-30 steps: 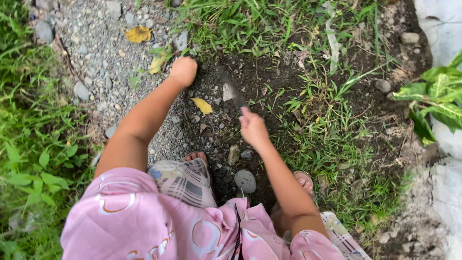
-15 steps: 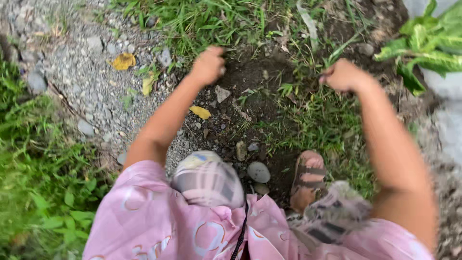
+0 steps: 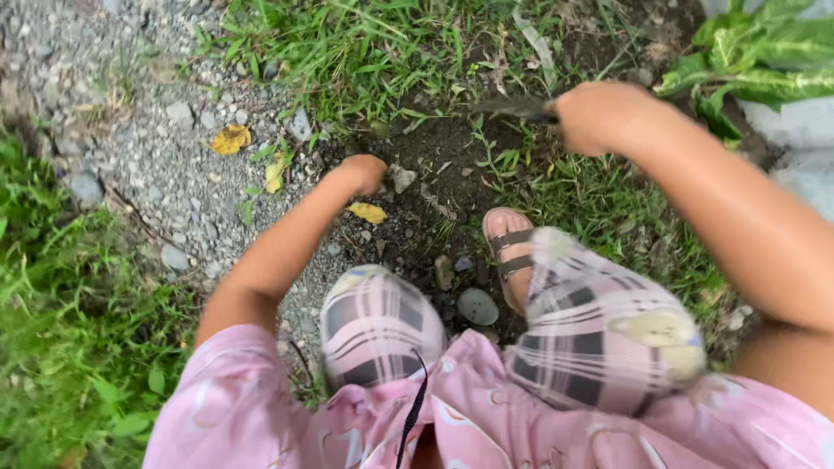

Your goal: The person pulls weeds and digs in the soil around a plant using a hand trowel and their hands.

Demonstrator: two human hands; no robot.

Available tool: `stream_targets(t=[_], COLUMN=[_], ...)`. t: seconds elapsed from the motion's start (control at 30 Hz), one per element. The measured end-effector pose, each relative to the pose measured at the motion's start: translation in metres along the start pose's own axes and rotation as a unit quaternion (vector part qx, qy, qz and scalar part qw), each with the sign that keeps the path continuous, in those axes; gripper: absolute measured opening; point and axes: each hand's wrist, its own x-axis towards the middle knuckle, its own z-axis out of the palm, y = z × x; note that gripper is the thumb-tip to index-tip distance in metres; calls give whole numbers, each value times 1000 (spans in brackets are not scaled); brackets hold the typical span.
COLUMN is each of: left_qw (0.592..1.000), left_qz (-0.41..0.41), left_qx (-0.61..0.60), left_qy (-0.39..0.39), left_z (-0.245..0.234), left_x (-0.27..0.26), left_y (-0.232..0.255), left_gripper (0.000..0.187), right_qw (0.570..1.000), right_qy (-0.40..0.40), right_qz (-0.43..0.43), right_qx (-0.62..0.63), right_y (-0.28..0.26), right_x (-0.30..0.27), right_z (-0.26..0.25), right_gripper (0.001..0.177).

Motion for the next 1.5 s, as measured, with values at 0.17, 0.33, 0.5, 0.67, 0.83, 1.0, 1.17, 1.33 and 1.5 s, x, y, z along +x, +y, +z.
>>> stream_targets(t=[0.17,0.33,0.5,0.67,0.83,1.0,1.17,1.33,1.5], left_qw=[999,999,977,928,933,964,940,942,965], left_qz=[-39,3,58,-123,-107,-113,-230,-294,-246], left_qx=[-23,-22,119,301,323,181,-21,-79,-52], left_qy=[19,37,167,180,120,158,252,139,70], left_z=[-37,-59,-57,-55,-35,1,28,48,-4], left_x=[-72,-70,9,100,124,97,40,-26,-48], left_y=[1,21,35,21,-19,-31,20,39,75], left_gripper=[31,35,44,32,20,20,25,24,34], right_qw=[992,985,977,953,959,959,937,934,943], right_qy=[69,4,24,70,67,33,47,37,27], right_qz=[-90,-174,-206,-244,-237,-242,-301,-300,-266], right_qx=[52,10,58,163,137,146,170,193,199], right_y=[-39,-37,-21,19,32,33,42,57,66], right_x=[87,126,110,132,154,169,178,181,175], right_z=[25,42,52,59,66,63,68,69,61], right_gripper=[38,32,34,38,37,36,38,41,46])
